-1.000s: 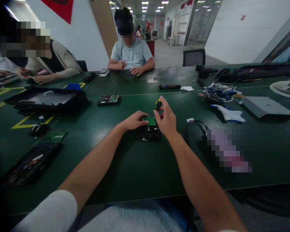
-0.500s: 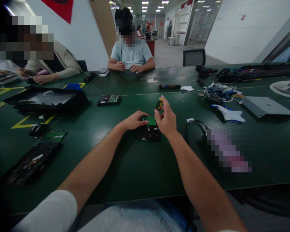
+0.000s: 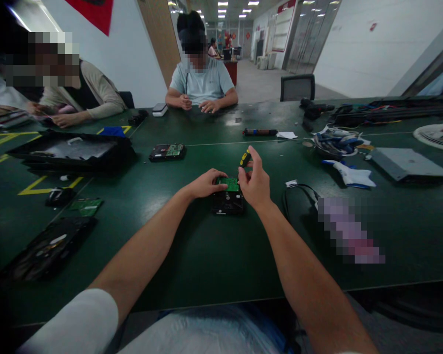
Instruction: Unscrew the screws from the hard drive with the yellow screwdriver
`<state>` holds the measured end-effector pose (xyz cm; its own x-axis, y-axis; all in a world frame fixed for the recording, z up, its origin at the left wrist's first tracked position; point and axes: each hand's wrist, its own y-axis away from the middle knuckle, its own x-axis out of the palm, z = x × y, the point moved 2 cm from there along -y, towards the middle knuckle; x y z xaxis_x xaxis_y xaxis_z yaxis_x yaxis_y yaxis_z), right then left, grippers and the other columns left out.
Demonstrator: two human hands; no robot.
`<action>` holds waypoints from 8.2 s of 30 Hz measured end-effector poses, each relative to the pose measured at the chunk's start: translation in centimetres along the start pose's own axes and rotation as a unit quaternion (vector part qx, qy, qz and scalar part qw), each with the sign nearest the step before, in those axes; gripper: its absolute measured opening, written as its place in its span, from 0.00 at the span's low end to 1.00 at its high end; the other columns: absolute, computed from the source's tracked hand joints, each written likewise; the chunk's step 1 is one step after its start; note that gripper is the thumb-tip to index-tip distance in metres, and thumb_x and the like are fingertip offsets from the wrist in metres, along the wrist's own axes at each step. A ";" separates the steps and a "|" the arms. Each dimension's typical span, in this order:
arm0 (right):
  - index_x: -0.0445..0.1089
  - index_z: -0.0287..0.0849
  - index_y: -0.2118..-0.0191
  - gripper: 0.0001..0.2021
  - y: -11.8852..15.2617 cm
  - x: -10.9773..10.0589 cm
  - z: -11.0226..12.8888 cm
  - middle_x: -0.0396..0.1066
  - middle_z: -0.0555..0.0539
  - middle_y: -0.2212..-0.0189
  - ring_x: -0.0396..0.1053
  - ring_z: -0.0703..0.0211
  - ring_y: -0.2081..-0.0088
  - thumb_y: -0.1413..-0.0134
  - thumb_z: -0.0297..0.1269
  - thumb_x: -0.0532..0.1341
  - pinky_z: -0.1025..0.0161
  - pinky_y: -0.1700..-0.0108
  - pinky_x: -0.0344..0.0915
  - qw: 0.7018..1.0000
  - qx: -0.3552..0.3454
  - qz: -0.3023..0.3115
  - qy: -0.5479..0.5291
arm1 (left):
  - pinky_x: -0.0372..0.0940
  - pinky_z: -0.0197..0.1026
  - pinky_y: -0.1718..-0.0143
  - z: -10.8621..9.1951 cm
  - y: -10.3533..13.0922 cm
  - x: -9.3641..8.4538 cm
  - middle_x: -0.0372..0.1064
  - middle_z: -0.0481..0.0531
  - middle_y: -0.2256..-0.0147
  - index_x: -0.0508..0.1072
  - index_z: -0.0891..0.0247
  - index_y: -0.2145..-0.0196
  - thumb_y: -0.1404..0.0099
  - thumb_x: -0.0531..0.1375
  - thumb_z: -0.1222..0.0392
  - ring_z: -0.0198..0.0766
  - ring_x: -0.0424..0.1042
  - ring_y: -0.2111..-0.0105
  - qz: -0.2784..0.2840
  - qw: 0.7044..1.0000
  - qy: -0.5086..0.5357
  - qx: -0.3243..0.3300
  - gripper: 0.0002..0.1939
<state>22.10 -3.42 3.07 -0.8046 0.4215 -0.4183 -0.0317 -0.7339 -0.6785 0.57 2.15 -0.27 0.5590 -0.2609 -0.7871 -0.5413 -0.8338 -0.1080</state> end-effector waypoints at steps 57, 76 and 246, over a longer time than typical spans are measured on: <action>0.48 0.51 0.26 0.34 0.1 0.0 -0.1 0.77 0.42 0.51 0.76 0.58 0.73 0.31 0.49 0.59 0.54 0.67 0.80 1.000 0.004 -0.006 0.015 | 0.68 0.50 0.46 -0.4 0.3 -0.2 0.67 0.61 0.48 0.73 0.63 0.39 0.32 0.63 0.45 0.47 0.71 0.52 0.003 1.000 -0.002 0.001 0.29; 0.46 0.51 0.25 0.34 0.2 0.2 -0.1 0.74 0.39 0.46 0.77 0.57 0.72 0.30 0.49 0.57 0.54 0.66 0.80 1.000 -0.006 0.000 0.027 | 0.68 0.50 0.46 -0.4 0.1 -0.2 0.68 0.61 0.49 0.74 0.63 0.40 0.32 0.63 0.45 0.48 0.71 0.52 0.002 1.000 -0.004 0.001 0.28; 0.51 0.49 0.27 0.33 -0.1 -0.3 0.2 0.67 0.36 0.39 0.75 0.48 0.51 0.34 0.42 0.58 0.51 0.58 0.81 0.997 -0.021 -0.031 0.067 | 0.69 0.50 0.47 0.0 0.1 -0.1 0.67 0.61 0.47 0.73 0.64 0.39 0.32 0.63 0.43 0.47 0.72 0.54 0.006 1.000 0.005 -0.003 0.30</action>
<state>22.21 -3.53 3.39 -0.7155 0.5346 -0.4498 -0.0521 -0.6829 -0.7287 0.50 2.07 -0.18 0.5590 -0.2765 -0.7817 -0.5448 -0.8332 -0.0949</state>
